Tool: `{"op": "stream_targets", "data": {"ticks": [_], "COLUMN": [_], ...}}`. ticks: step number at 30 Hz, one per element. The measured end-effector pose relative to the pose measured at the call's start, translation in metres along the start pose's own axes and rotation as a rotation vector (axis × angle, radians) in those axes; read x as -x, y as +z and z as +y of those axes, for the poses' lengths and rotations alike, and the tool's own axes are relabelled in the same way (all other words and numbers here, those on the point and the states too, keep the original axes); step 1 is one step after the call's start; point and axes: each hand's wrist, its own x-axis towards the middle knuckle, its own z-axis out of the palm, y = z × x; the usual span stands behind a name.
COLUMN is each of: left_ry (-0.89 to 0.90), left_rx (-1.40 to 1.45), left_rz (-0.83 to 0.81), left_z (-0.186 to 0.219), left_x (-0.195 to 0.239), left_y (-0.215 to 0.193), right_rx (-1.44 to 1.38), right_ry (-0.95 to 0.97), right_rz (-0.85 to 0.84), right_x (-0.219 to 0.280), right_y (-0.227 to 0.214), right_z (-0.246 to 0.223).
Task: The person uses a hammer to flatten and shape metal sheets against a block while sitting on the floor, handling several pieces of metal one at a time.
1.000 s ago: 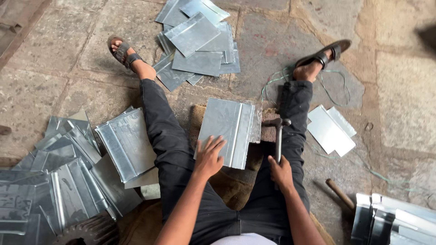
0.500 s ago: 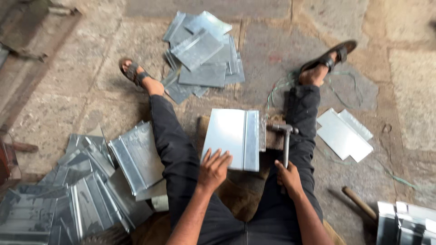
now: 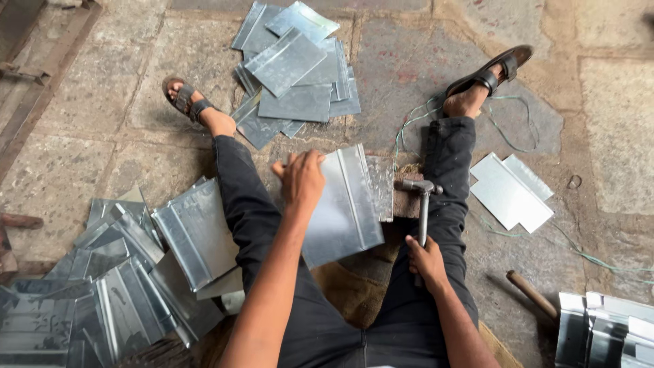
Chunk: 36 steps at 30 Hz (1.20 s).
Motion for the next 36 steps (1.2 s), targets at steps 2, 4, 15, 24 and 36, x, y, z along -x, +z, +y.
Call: {"op": "stream_targets", "data": {"ticks": [2, 4, 15, 24, 36], "left_ry": [0.053, 0.022, -0.001, -0.034, -0.063], "left_rx": [-0.012, -0.099, -0.327, -0.029, -0.061], "left_rz": [-0.044, -0.214, -0.222, -0.299, -0.353], "left_z": [-0.013, -0.023, -0.025, 0.021, 0.023], "left_x": [-0.011, -0.029, -0.081, 0.032, 0.087], "left_y": [0.035, 0.072, 0.162, 0.148, 0.145], "right_rx": [-0.023, -0.068, -0.016, -0.077, -0.631], "right_ry": [-0.007, -0.035, 0.017, 0.004, 0.172], "right_rz": [-0.003, -0.017, 0.014, -0.012, -0.53], "right_x": [-0.003, -0.001, -0.001, 0.0, -0.041], "right_y": [0.0, 0.002, 0.006, 0.013, -0.034], "right_z": [0.0, 0.008, 0.001, -0.011, -0.001]}}
